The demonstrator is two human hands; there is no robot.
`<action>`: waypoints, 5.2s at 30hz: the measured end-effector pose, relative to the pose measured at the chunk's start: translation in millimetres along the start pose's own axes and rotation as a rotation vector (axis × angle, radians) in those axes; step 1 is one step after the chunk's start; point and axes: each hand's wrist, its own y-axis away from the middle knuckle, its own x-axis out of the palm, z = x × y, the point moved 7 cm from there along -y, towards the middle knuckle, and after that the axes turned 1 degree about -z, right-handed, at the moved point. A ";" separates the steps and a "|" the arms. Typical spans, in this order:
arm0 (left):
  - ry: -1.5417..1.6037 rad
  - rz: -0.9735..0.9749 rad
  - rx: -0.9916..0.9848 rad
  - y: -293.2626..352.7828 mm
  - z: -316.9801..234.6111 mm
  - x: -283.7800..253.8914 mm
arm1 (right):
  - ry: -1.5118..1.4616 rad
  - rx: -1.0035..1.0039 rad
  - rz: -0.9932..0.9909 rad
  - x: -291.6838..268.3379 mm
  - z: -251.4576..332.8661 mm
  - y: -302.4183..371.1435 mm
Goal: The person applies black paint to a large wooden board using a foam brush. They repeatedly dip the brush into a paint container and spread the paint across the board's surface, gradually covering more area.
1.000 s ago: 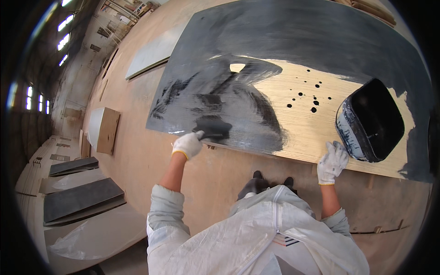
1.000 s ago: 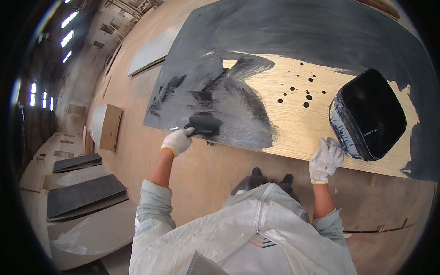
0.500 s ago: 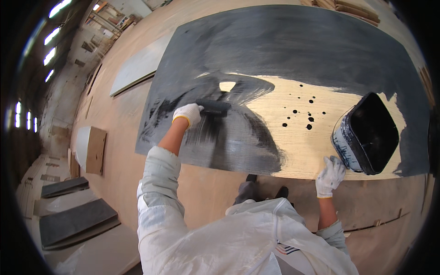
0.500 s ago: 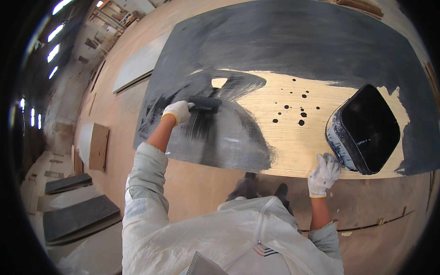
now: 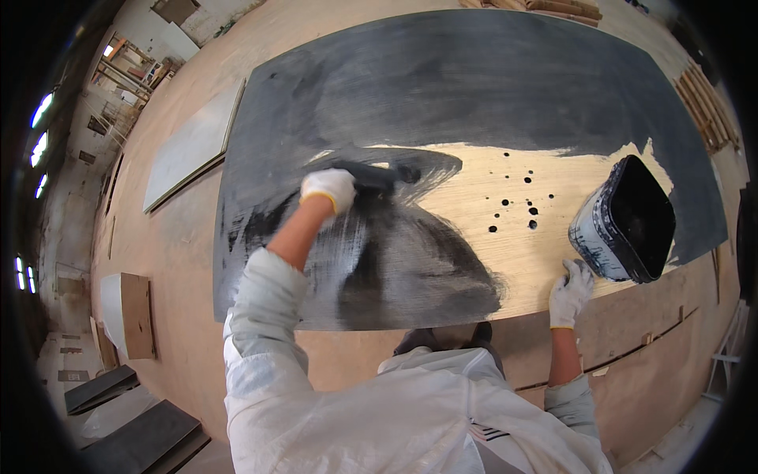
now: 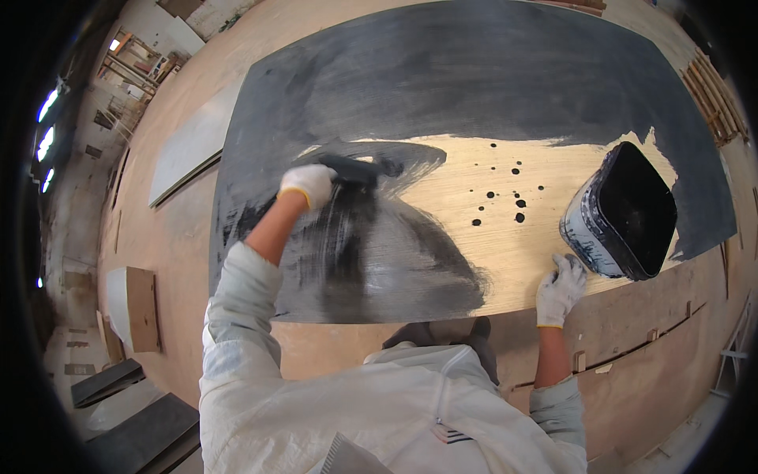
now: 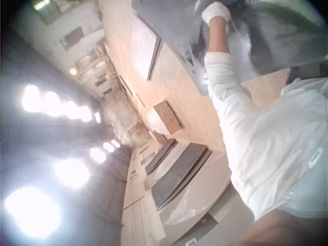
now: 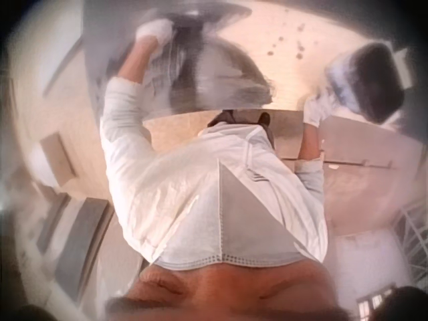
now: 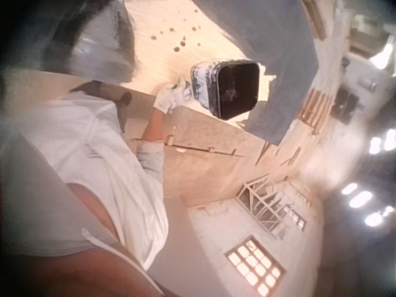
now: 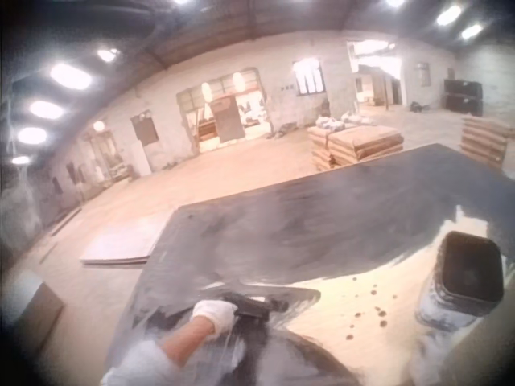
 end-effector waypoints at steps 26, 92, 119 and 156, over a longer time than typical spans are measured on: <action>0.129 -0.086 -0.093 11.7 53.9 17.3 | 0.156 0.078 -0.052 11.5 13.2 1.2; -0.053 0.051 0.107 -111.8 -47.9 -28.7 | 0.126 0.168 0.030 4.7 13.0 -0.9; -0.549 0.074 0.499 -118.4 -215.9 -41.3 | 0.079 0.128 0.032 -9.0 13.8 -6.7; -0.444 0.297 0.196 -84.0 -198.6 -73.5 | 0.009 0.069 0.046 -16.3 17.0 -9.3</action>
